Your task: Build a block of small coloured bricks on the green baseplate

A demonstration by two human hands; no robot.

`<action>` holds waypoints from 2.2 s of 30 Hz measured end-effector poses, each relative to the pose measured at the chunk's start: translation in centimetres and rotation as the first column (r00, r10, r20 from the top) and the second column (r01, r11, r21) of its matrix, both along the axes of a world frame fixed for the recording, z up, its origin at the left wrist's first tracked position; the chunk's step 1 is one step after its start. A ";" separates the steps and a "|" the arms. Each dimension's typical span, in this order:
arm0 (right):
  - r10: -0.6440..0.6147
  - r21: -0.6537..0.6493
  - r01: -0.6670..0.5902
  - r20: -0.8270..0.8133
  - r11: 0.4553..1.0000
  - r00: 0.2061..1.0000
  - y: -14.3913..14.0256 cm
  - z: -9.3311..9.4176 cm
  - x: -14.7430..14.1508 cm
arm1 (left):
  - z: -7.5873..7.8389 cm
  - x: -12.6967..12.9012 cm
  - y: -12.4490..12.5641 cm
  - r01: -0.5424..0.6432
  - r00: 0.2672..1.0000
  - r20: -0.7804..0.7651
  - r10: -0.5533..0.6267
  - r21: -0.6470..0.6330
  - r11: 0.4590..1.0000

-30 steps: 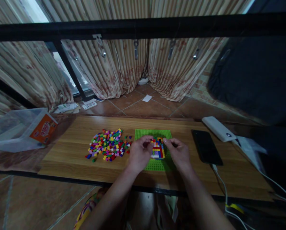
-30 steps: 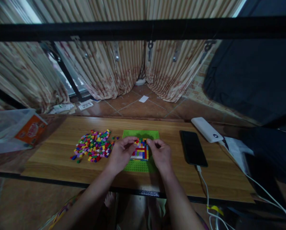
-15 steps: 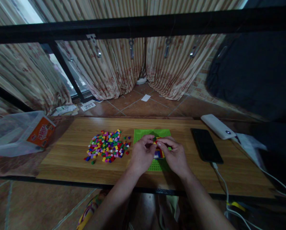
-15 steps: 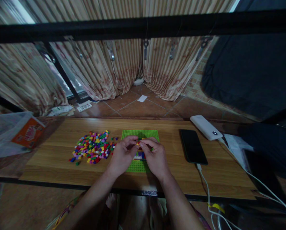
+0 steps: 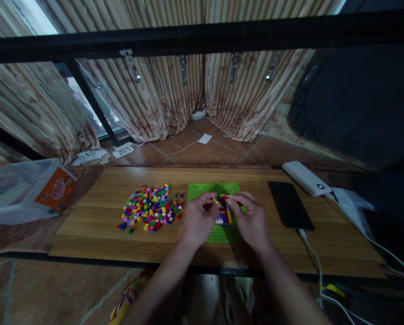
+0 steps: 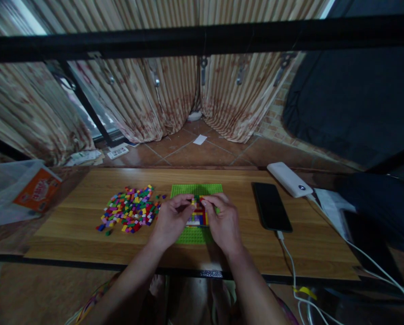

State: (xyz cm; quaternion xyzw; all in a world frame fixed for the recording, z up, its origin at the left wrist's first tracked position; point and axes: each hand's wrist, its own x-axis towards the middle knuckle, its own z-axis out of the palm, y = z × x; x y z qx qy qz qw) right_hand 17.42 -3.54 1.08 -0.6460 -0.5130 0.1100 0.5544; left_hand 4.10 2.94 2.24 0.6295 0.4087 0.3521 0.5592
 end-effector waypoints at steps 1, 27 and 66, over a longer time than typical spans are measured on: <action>-0.034 -0.016 0.034 0.000 0.999 0.999 -0.1 0.0 0.6 | 0.0 -0.1 0.1 0.000 1.000 0.000 0.000 0.003 1.000; -0.048 -0.226 -0.029 -0.325 0.974 0.944 0.6 -2.1 2.0 | -0.1 -0.8 0.9 -0.012 0.996 -0.088 0.028 0.178 0.984; -0.045 -0.169 -0.005 -0.291 0.986 0.956 0.5 -1.6 1.4 | 0.2 -0.4 0.2 0.097 0.987 -0.145 -0.062 0.242 0.965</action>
